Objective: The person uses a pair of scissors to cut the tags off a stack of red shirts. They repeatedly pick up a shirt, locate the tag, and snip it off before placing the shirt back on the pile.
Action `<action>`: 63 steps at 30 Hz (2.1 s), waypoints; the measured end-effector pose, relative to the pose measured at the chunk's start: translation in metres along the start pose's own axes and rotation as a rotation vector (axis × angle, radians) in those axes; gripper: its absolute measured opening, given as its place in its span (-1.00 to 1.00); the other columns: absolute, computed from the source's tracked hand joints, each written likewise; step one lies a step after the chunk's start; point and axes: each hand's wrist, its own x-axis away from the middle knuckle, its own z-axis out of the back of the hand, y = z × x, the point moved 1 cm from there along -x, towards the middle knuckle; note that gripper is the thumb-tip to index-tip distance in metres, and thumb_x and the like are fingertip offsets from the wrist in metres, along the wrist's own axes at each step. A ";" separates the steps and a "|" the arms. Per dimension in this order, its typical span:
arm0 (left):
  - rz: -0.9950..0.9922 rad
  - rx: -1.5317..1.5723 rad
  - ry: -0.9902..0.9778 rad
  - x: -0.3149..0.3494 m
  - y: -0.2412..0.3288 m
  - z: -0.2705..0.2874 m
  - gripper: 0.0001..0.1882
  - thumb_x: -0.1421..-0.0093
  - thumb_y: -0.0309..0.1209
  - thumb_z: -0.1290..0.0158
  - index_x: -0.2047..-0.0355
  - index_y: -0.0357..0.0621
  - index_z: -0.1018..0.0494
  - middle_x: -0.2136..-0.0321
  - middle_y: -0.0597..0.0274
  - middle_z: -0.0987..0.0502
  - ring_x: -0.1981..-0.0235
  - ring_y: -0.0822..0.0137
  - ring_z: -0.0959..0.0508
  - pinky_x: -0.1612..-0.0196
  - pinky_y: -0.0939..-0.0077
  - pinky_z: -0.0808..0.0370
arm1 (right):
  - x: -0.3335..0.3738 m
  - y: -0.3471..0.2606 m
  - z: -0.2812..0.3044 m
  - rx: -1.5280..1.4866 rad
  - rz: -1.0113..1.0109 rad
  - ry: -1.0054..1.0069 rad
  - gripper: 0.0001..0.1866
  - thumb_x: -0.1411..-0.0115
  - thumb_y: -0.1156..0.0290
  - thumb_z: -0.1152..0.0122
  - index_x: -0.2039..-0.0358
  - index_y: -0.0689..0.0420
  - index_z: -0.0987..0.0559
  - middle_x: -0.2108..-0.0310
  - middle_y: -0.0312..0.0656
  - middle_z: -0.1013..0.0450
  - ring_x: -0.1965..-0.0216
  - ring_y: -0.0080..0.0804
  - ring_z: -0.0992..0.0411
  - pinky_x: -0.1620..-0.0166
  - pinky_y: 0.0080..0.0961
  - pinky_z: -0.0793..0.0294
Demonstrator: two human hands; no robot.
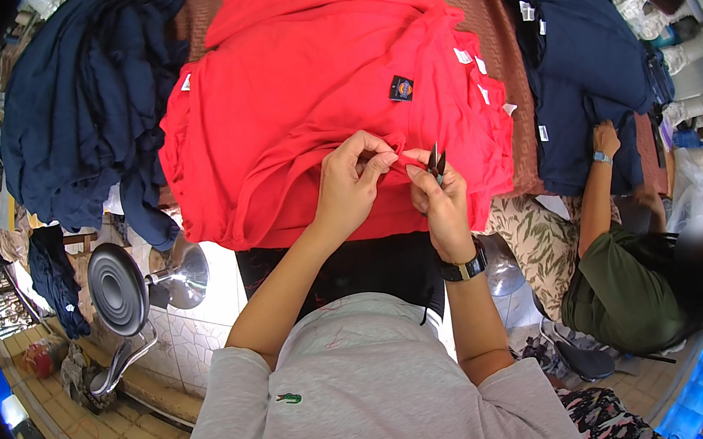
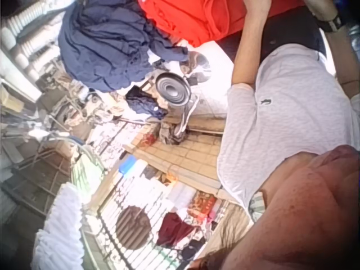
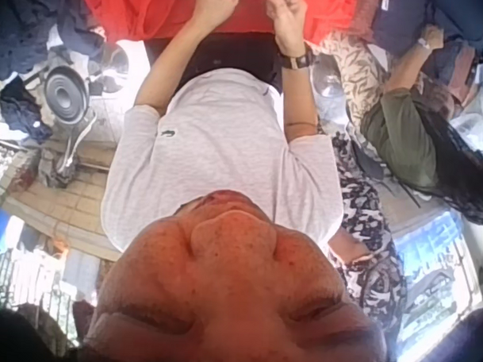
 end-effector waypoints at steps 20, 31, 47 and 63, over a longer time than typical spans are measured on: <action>-0.065 0.088 -0.055 0.009 0.004 -0.003 -0.94 -0.33 -0.57 -0.08 0.32 -0.24 -0.43 0.27 0.26 -0.54 0.23 0.49 -0.51 0.05 0.51 -0.48 | 0.009 -0.004 -0.015 0.176 -0.176 -0.043 -0.58 -0.48 0.10 0.13 0.41 0.13 -0.46 0.59 -0.45 -0.14 0.65 -0.73 0.01 0.59 -0.65 0.07; 0.135 -0.344 -0.659 0.042 0.073 0.042 -0.84 -0.19 -0.48 -0.23 0.27 -0.27 -0.52 0.30 0.13 -0.50 0.27 0.22 -0.56 0.18 0.40 -0.48 | 0.016 -0.019 0.027 0.208 -0.080 0.163 -0.56 -0.39 0.05 -0.06 0.48 0.16 -0.43 0.63 -0.39 -0.23 0.63 -0.70 -0.08 0.55 -0.63 0.02; -0.326 -0.379 0.163 0.006 0.066 0.033 -0.91 -0.34 -0.56 -0.04 0.27 -0.26 -0.33 0.32 0.20 -0.46 0.27 0.43 -0.46 0.04 0.52 -0.42 | -0.008 -0.028 -0.025 0.235 0.441 0.229 -0.66 -0.12 0.70 -0.39 0.10 0.23 -0.52 0.31 -0.40 -0.39 0.62 -0.91 -0.04 0.53 -0.81 0.00; -0.565 -0.577 0.473 0.013 0.058 0.034 -0.73 -0.21 -0.58 -0.16 0.06 -0.23 -0.52 0.14 0.03 -0.45 0.23 0.09 -0.52 0.13 0.32 -0.49 | -0.018 -0.020 -0.045 0.342 0.369 0.179 -0.63 -0.08 0.64 -0.44 0.08 0.25 -0.58 0.36 -0.38 -0.50 0.59 -0.88 -0.06 0.54 -0.80 -0.01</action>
